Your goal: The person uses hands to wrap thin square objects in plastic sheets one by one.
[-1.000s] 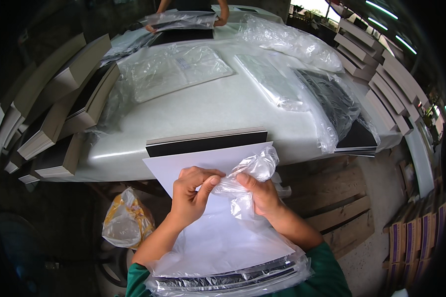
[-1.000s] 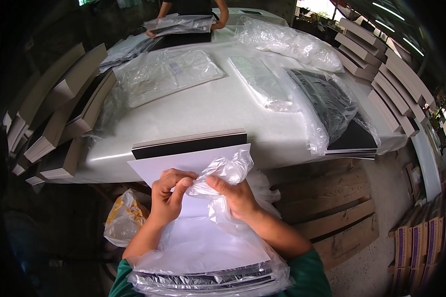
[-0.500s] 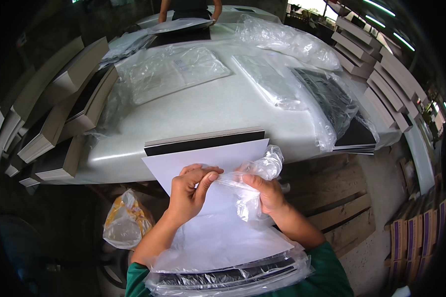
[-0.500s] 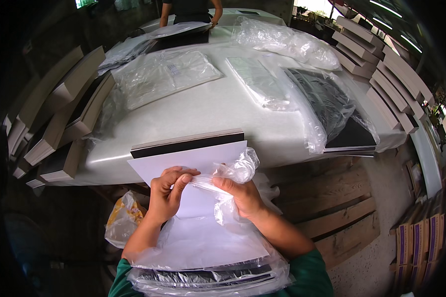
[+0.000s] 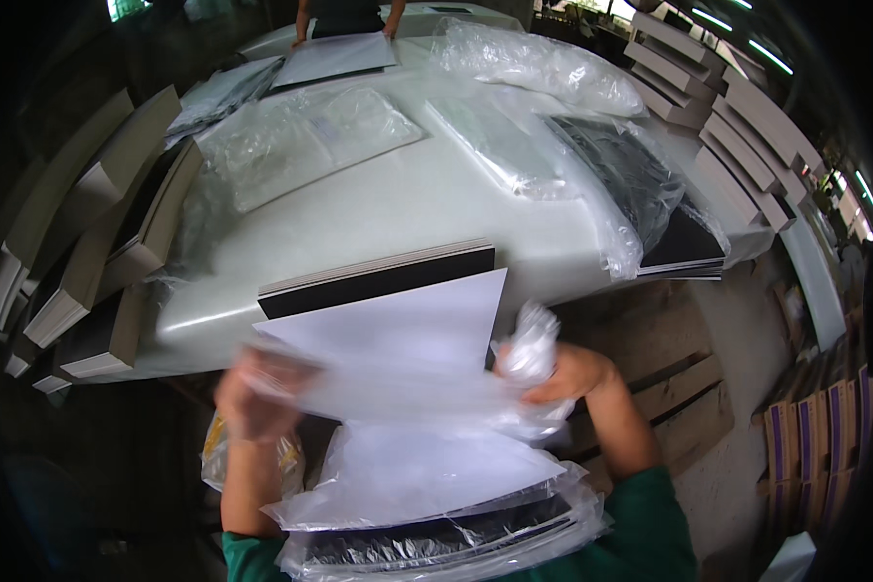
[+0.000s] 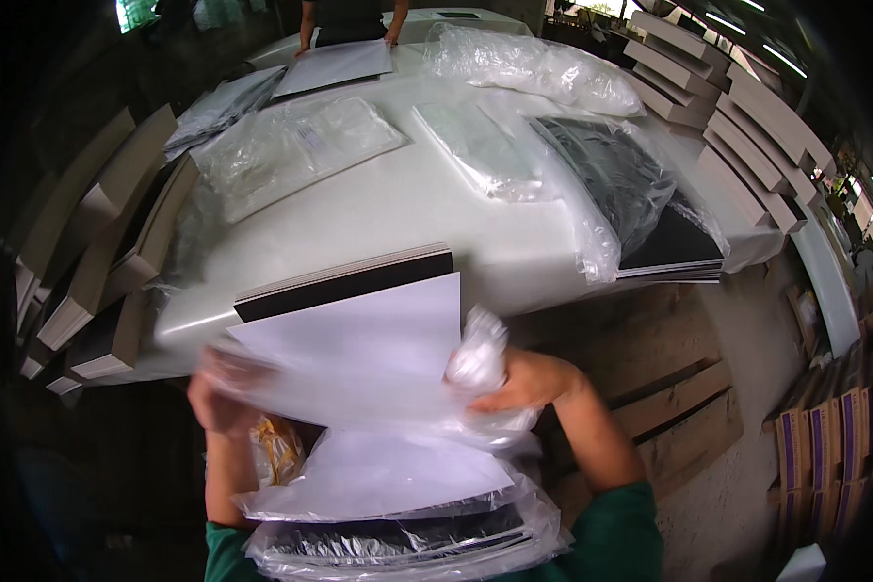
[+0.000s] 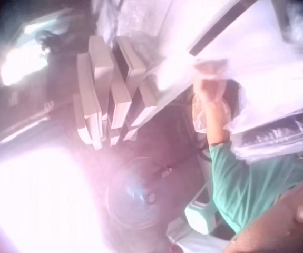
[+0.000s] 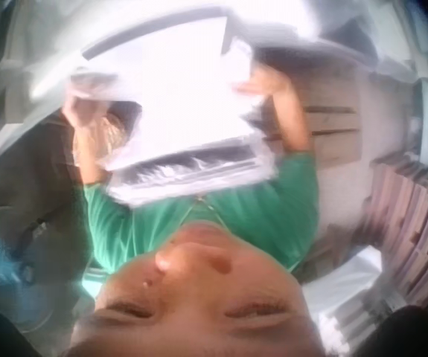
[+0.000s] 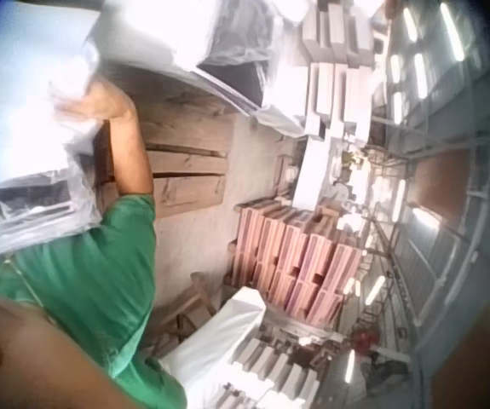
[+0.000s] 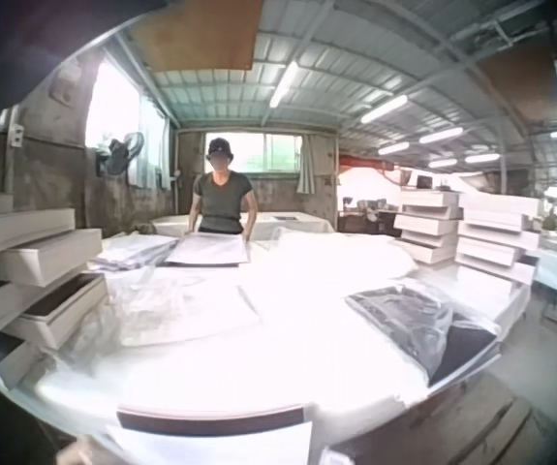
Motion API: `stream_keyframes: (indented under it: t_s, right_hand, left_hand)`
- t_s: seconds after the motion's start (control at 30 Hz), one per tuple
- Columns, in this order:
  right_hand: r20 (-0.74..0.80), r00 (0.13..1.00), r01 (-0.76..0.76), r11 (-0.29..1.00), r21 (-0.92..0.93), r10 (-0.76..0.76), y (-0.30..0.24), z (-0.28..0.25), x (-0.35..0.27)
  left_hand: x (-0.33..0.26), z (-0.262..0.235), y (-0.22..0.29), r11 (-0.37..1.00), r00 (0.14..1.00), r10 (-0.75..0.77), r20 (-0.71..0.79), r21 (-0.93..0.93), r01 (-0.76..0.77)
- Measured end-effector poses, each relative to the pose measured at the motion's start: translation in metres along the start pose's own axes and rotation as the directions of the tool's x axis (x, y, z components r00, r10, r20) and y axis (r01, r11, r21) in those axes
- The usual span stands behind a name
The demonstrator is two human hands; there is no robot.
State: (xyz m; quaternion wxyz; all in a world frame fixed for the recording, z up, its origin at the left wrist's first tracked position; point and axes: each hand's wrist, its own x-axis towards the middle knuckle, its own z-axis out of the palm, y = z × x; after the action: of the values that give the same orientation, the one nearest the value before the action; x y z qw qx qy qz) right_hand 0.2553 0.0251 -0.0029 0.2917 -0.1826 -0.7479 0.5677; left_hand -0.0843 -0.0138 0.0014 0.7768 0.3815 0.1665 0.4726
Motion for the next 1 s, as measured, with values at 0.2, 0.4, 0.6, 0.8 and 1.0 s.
stream_keyframes:
  t_s: [0.2, 0.4, 0.6, 0.8, 1.0]
  right_hand:
    - [-0.490, 0.760, 0.175, 0.592, 0.787, 0.427, 0.004, 0.007, 0.005]
    - [0.148, 0.988, 0.014, 0.989, 0.149, -0.037, 0.035, 0.015, -0.005]
    - [-0.293, 0.926, 0.107, 0.576, 0.810, 0.239, 0.028, 0.039, -0.004]
    - [-0.873, 0.185, 0.189, 0.888, -0.419, -0.451, 0.028, 0.034, 0.044]
    - [-0.580, 0.651, -0.282, 0.553, -0.784, -0.490, -0.030, 0.027, 0.059]
  left_hand:
    - [-0.011, 0.005, -0.014, 0.448, 0.905, -0.423, -0.044, 0.858, 0.252]
    - [-0.009, -0.004, -0.008, 0.991, 0.813, 0.057, -0.579, -0.064, -0.115]
    - [-0.044, -0.032, -0.031, 0.975, 0.946, -0.049, 0.320, 0.219, -0.023]
    - [-0.038, -0.017, 0.024, 0.915, 0.908, 0.307, -0.284, 0.352, -0.198]
    - [-0.014, -0.006, 0.031, 0.041, 0.615, 0.788, -0.001, 0.998, -0.052]
